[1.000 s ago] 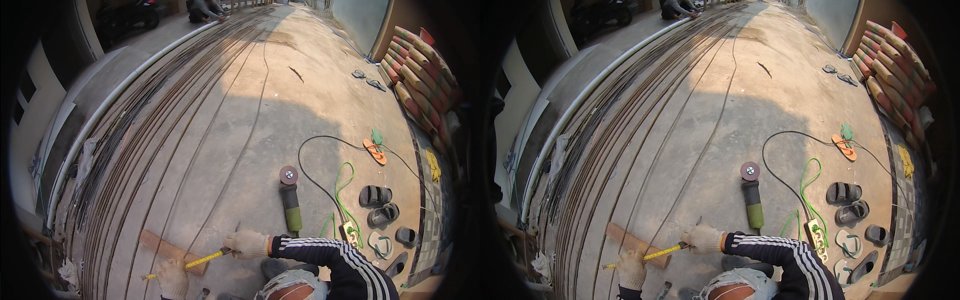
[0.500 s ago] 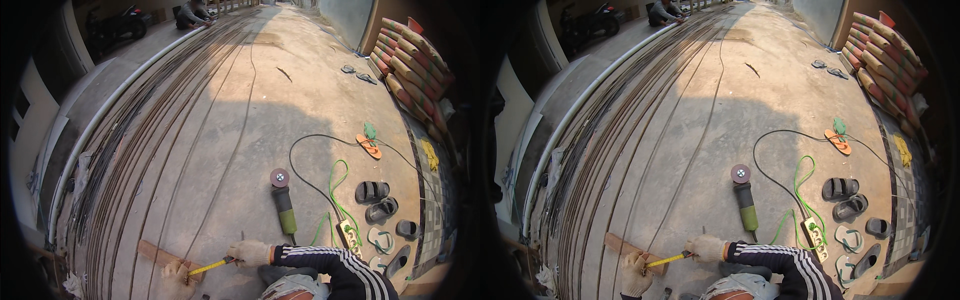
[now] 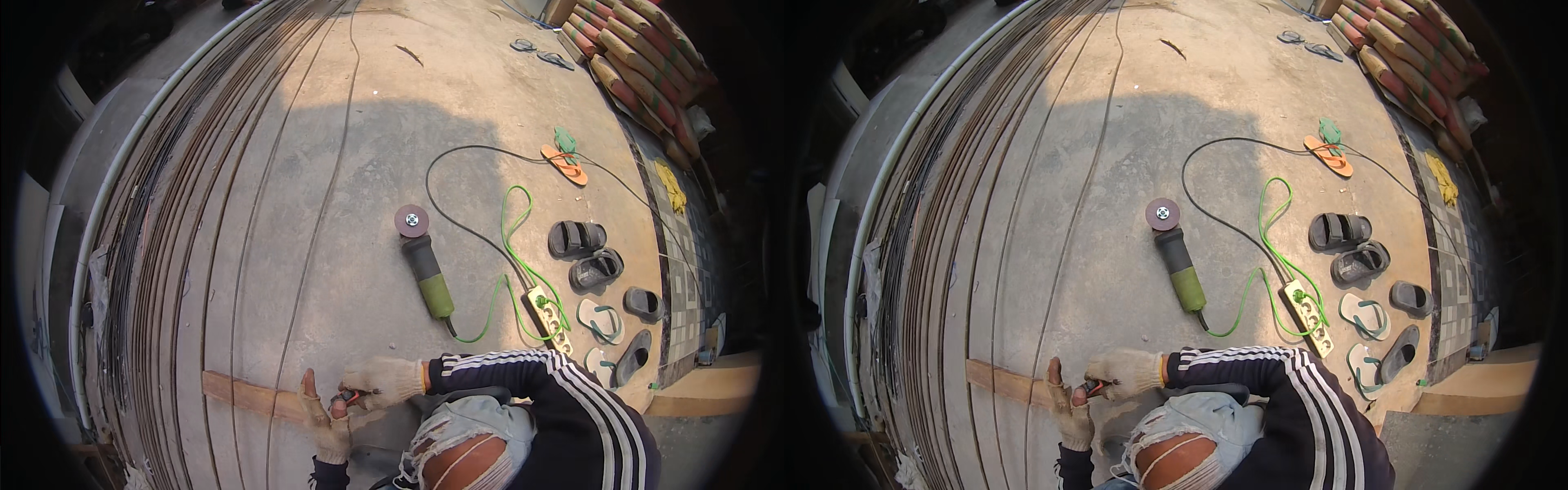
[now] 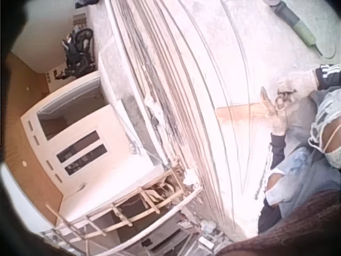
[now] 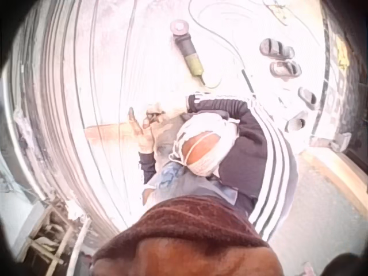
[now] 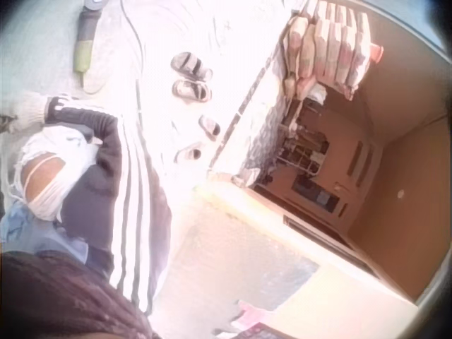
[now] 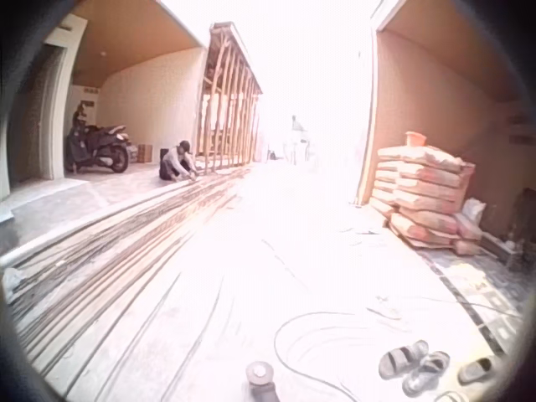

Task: The person measures metal rods with a tape measure and marks them with a pencil. They then use an angle grinder to cut the rods at the marked points. The cut pieces are set aside on the floor.

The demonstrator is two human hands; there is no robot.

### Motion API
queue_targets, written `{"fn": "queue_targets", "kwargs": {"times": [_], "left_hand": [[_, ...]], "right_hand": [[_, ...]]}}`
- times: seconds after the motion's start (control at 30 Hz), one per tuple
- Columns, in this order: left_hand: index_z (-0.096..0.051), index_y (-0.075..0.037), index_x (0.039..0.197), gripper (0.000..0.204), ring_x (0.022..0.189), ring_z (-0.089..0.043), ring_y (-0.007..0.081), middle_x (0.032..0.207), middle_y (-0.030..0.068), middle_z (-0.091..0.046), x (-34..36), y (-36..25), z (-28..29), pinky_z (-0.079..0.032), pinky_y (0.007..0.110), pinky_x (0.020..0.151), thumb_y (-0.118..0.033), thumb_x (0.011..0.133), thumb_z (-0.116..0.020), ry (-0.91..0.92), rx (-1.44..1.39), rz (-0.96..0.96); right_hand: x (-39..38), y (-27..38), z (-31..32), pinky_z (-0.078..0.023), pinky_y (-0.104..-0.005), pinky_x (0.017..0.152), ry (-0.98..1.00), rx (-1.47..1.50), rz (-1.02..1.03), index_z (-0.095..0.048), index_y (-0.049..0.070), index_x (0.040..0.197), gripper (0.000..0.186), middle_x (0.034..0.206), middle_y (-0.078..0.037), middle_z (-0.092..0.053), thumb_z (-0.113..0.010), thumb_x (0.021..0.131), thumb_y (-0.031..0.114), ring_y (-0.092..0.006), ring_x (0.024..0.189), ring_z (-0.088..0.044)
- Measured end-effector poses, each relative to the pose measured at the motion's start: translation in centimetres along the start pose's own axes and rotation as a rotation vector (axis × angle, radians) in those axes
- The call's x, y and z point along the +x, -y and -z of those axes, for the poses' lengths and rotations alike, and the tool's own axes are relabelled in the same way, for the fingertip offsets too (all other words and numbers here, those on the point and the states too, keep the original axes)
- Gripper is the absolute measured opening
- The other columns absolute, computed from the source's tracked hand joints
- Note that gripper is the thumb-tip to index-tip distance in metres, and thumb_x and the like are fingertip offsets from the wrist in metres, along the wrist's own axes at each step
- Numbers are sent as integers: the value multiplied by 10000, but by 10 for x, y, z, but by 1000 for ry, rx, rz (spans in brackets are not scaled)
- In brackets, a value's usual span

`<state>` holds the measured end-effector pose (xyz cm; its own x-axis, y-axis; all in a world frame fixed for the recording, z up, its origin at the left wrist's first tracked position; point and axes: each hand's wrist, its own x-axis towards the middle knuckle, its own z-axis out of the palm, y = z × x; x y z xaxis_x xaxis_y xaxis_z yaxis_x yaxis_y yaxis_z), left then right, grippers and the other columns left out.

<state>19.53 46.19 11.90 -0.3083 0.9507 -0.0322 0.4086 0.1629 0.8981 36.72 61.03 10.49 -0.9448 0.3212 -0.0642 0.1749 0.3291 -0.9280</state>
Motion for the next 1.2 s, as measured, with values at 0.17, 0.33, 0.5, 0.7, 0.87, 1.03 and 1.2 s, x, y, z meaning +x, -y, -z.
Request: {"fn": "queue_targets", "kwargs": {"times": [0.17, 0.33, 0.5, 0.7, 0.87, 1.03, 1.2], "left_hand": [[-391, 24, 1620, 681, 1540, -395, 308, 1646, 189, -436, -10, 12, 32, -320, 459, 1258, -390, 1103, -549, -151, -62, 93], [-450, 25, 1583, 616, 1461, -497, 288, 1560, 189, -528, -17, 26, 58, -382, 444, 1216, -369, 1118, -540, -211, -127, 288], [-489, 35, 1551, 601, 1403, -545, 287, 1502, 195, -573, -16, 35, 80, -414, 437, 1182, -369, 1112, -568, -130, -50, 374], [-515, 46, 1519, 604, 1357, -568, 299, 1464, 209, -591, -18, 26, 100, -432, 418, 1146, -364, 1087, -618, 9, 129, 433], [-517, 51, 1509, 644, 1310, -583, 314, 1434, 217, -596, -15, 21, 112, -467, 427, 1100, -401, 1067, -642, 104, 245, 468], [-520, 43, 1507, 645, 1268, -590, 313, 1428, 207, -594, -21, 30, 124, -503, 414, 1039, -413, 1066, -636, 112, 288, 481], [-527, 37, 1499, 627, 1234, -589, 281, 1400, 192, -603, -30, 42, 125, -515, 384, 999, -396, 1063, -650, 162, 251, 506]], "right_hand": [[-99, -31, 59, -560, -391, 841, -410, 49, -361, -690, 38, 1281, 482, 1030, -147, -730, -746, 921, 353, -298, 952, -721], [-233, -71, 127, -509, -274, 656, -1049, 277, -932, -704, -5, 1296, 449, 940, -60, -708, -736, 968, 300, -124, 756, -633], [-352, -145, 160, -447, -295, 520, -1503, 361, -925, -720, 65, 1101, 268, 779, -9, -590, -683, 1008, 314, -119, 585, -522], [-443, -199, 139, -416, -332, 466, -1657, 593, -1233, -664, 149, 939, 163, 677, 10, -523, -740, 944, 293, -140, 501, -466], [-480, -227, 102, -437, -338, 494, -1636, 697, -1169, -632, 155, 922, 107, 719, 18, -531, -715, 935, 222, -150, 567, -512], [-507, -242, 94, -537, -313, 561, -1752, 990, -1057, -639, 103, 984, 84, 773, -13, -592, -601, 1013, 172, -160, 633, -596], [-540, -247, 72, -502, -316, 539, -1630, 620, -1159, -659, 124, 995, 77, 798, -38, -640, -594, 1014, 163, -180, 624, -604]]}}
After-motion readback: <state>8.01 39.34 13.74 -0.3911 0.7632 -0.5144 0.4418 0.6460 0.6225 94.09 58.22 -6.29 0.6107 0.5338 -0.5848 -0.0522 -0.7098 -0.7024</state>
